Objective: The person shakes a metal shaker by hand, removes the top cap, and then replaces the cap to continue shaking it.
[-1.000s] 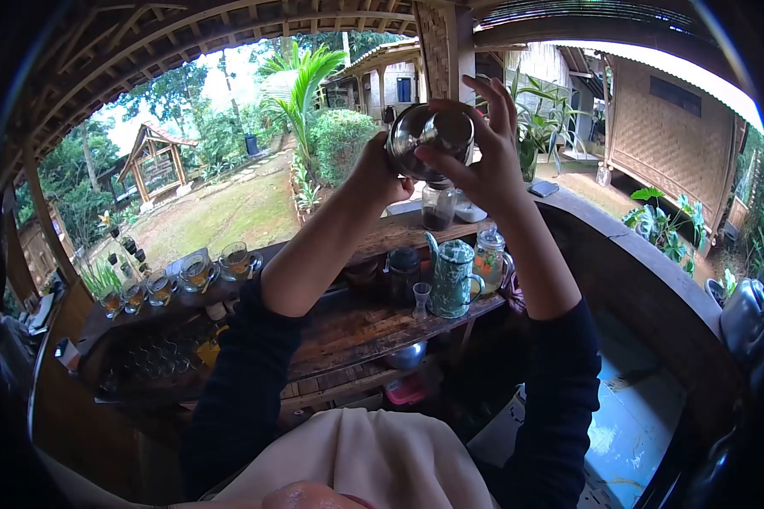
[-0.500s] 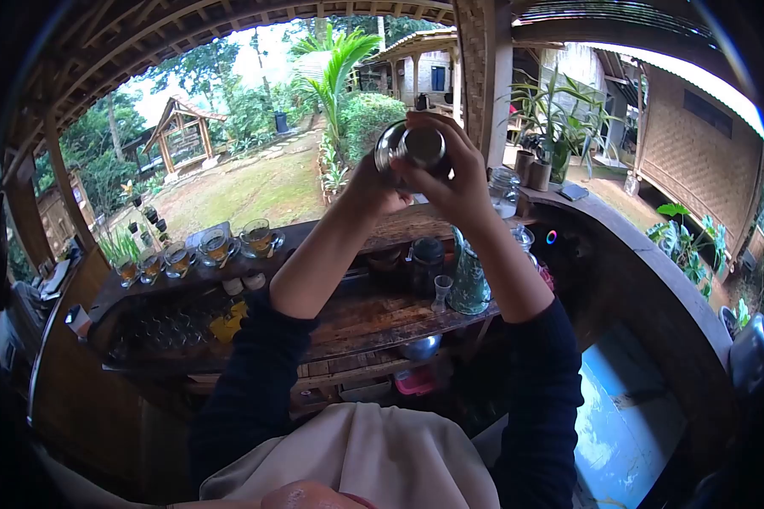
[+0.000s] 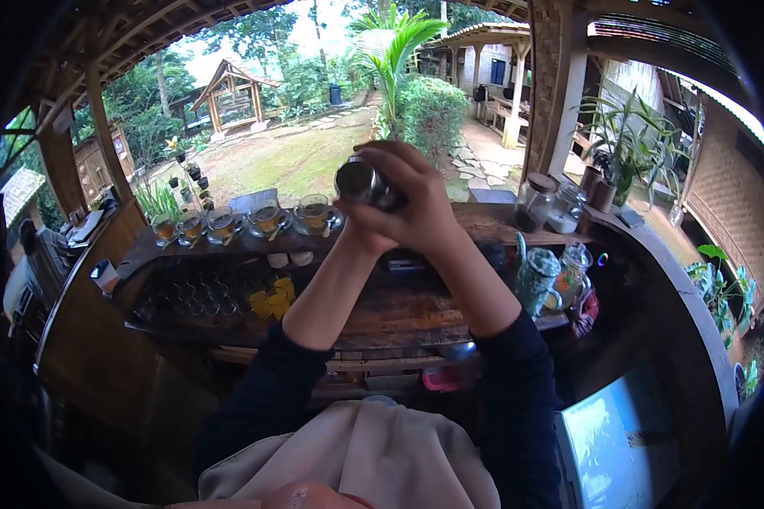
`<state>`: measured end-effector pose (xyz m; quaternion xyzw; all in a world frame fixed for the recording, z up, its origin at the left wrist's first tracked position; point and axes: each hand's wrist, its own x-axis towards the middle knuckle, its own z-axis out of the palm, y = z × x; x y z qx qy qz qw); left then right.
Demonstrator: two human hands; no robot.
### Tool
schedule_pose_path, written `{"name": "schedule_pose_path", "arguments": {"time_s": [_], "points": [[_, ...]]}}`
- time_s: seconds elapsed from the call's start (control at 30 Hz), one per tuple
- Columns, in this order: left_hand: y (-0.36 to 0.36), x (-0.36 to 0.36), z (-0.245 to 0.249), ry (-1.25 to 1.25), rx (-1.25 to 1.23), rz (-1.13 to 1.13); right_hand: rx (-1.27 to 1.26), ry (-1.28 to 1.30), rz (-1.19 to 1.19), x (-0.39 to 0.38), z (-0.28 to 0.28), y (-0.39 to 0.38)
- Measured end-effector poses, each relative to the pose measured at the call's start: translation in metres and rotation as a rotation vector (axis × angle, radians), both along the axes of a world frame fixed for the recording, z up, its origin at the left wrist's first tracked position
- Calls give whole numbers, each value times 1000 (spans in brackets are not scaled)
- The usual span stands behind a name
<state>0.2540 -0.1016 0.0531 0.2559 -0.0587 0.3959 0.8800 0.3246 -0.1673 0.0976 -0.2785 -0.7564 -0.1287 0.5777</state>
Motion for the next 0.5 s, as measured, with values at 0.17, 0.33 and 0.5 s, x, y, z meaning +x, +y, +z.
{"name": "schedule_pose_path", "arguments": {"time_s": [0.17, 0.33, 0.5], "points": [[8, -70, -18, -484, 522, -402, 646, -657, 204, -82, -24, -75], [20, -127, -46, -470, -98, -287, 545, -497, 367, -98, -40, 2], [87, -164, -88, -270, -299, 481, -202, 261, 580, -95, -92, 108]]}}
